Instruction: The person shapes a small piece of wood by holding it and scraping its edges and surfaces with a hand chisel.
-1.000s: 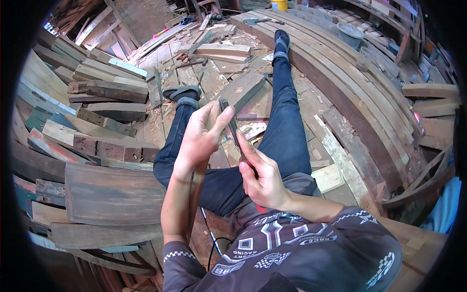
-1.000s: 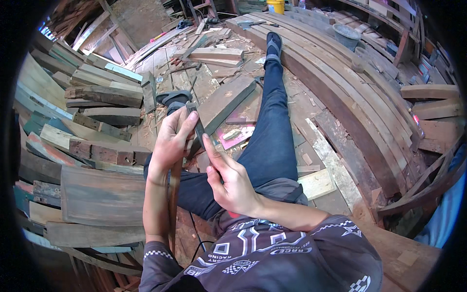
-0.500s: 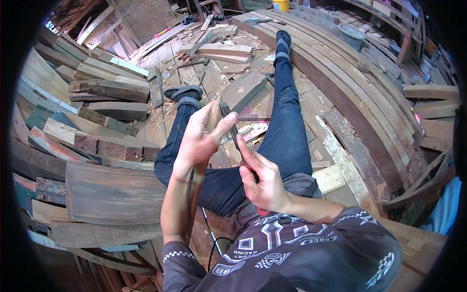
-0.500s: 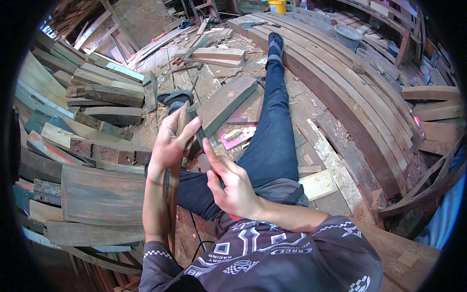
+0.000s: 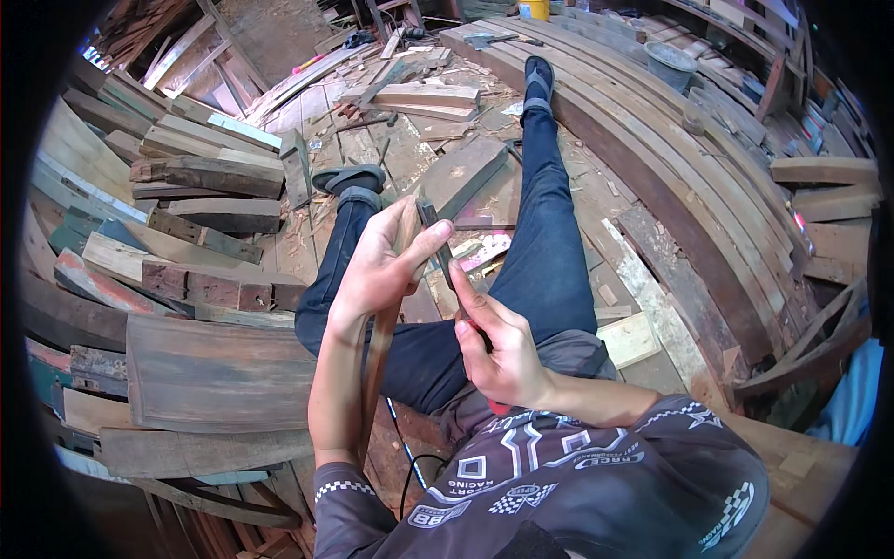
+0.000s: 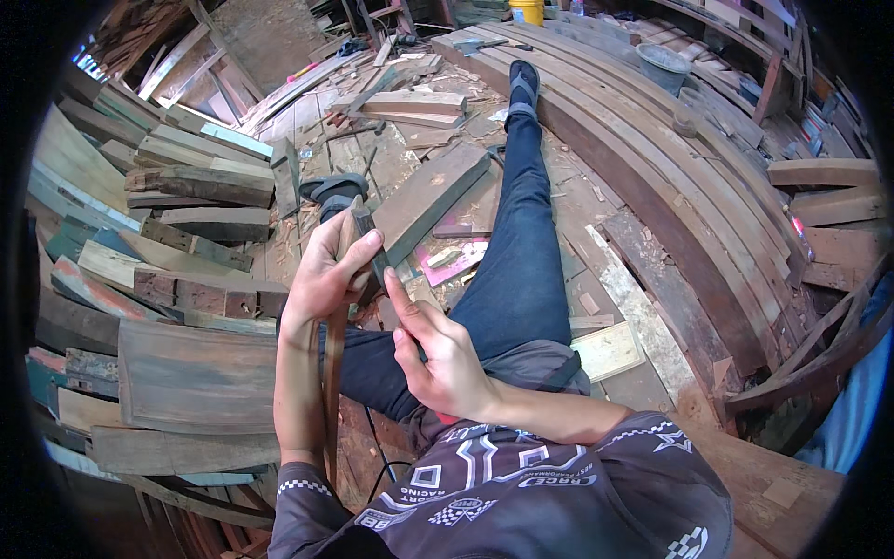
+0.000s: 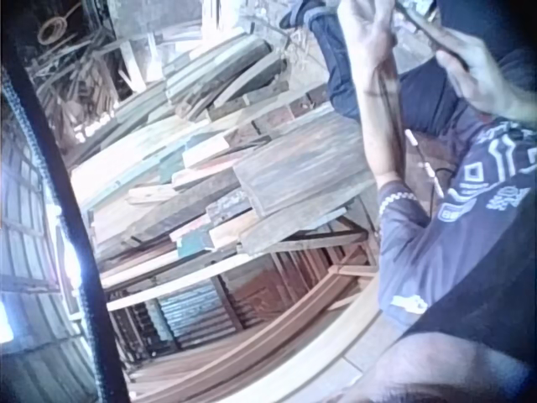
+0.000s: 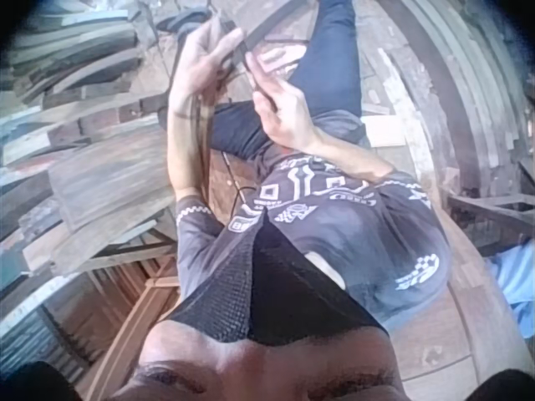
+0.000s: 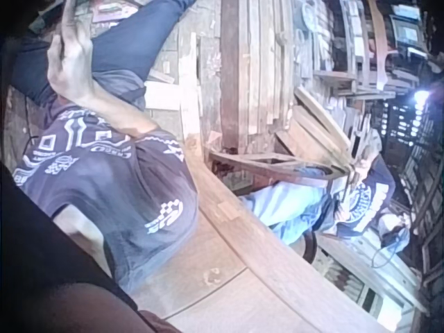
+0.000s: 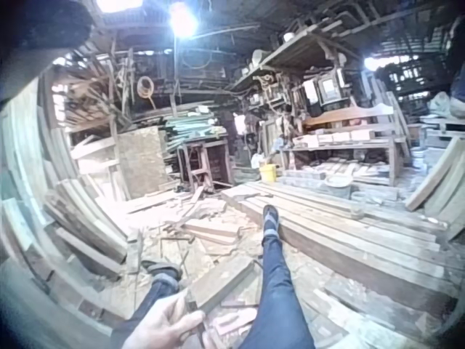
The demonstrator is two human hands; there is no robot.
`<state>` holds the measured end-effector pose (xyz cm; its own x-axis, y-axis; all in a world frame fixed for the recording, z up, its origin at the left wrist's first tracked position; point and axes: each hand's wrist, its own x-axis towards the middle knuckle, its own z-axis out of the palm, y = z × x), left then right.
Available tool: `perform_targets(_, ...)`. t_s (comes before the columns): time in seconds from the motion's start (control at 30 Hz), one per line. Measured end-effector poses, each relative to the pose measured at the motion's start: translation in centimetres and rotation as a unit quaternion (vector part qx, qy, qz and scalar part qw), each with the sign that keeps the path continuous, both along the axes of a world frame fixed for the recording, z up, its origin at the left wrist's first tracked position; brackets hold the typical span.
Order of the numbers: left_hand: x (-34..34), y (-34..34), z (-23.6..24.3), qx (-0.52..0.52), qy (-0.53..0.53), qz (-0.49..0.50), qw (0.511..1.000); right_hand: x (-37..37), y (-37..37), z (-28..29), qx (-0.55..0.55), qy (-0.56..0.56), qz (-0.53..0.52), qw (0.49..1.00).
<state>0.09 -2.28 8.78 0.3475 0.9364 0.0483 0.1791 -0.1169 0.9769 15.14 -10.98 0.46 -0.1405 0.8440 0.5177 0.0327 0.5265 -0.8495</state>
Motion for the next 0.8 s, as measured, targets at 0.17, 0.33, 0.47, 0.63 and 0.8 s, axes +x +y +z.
perform_targets(0.17, 0.7, -0.5, 0.8, -0.025, -0.037, 0.026, 0.999, -0.5, 0.6, -0.1, 0.046, -0.007, -0.025, 0.999)
perform_targets(0.33, 0.7, -0.2, 0.8, -0.046, -0.025, 0.014, 0.999, -0.4, 0.4, 0.1, 0.055, -0.001, -0.034, 0.998)
perform_targets(0.47, 0.5, 0.4, -0.5, 0.038, -0.015, -0.029, 0.999, -0.2, 0.0, 0.0, -0.032, 0.022, 0.0, 0.999)
perform_targets(0.63, 0.1, 0.8, -1.4, 0.059, -0.012, -0.035, 0.998, -0.3, 0.1, -0.3, 0.063, 0.018, -0.034, 0.997)
perform_targets(0.8, 0.9, -0.2, 0.6, -0.012, -0.003, 0.002, 1.0, -0.3, 0.4, -0.2, 0.074, 0.004, -0.045, 0.996)
